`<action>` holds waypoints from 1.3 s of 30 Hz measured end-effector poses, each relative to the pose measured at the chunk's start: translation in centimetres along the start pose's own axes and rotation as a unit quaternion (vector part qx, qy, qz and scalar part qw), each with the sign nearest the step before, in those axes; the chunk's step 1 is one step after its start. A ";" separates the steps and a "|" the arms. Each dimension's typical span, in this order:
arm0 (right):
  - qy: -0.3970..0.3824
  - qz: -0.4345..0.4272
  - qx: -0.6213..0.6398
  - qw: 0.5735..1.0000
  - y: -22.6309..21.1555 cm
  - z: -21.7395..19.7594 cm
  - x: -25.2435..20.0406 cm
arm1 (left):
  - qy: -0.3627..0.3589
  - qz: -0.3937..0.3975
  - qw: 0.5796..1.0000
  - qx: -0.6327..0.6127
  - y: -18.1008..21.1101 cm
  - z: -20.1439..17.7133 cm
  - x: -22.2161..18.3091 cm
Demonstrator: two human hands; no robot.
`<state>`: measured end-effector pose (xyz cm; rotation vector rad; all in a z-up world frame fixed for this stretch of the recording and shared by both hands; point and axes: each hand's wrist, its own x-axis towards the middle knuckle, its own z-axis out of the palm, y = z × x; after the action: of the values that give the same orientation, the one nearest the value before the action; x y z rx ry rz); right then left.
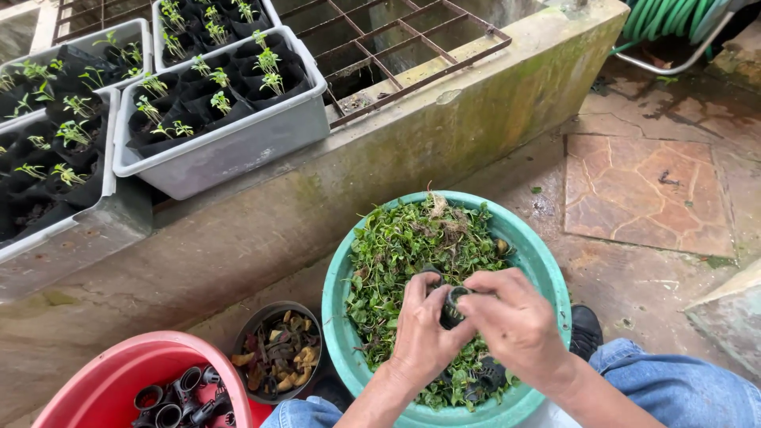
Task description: Cleaning and preparing small black hydroponic net pots by removing old plant material and roots.
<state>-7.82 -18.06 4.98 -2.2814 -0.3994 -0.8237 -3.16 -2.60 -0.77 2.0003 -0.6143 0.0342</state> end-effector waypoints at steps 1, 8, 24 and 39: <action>0.000 -0.003 0.002 1.000 0.3 -0.7 0.3 | 0.003 0.000 1.000 0.002 -1.1 0.2 0.3; 0.060 0.197 -0.020 0.978 5.6 -4.8 -0.8 | 0.123 -0.380 0.830 -0.390 -9.4 -5.0 -0.1; -0.052 0.316 0.107 0.941 23.2 0.0 -8.2 | 0.451 -0.588 0.665 0.093 -13.7 -27.6 -13.7; -0.580 0.186 -0.211 0.765 12.8 6.9 -16.8 | 0.208 -0.283 0.892 -0.285 -7.2 -13.7 -2.0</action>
<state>-11.29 -23.65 -16.27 -2.9100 -0.2522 0.9057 1.43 12.32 -0.37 1.4573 0.2367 -0.0643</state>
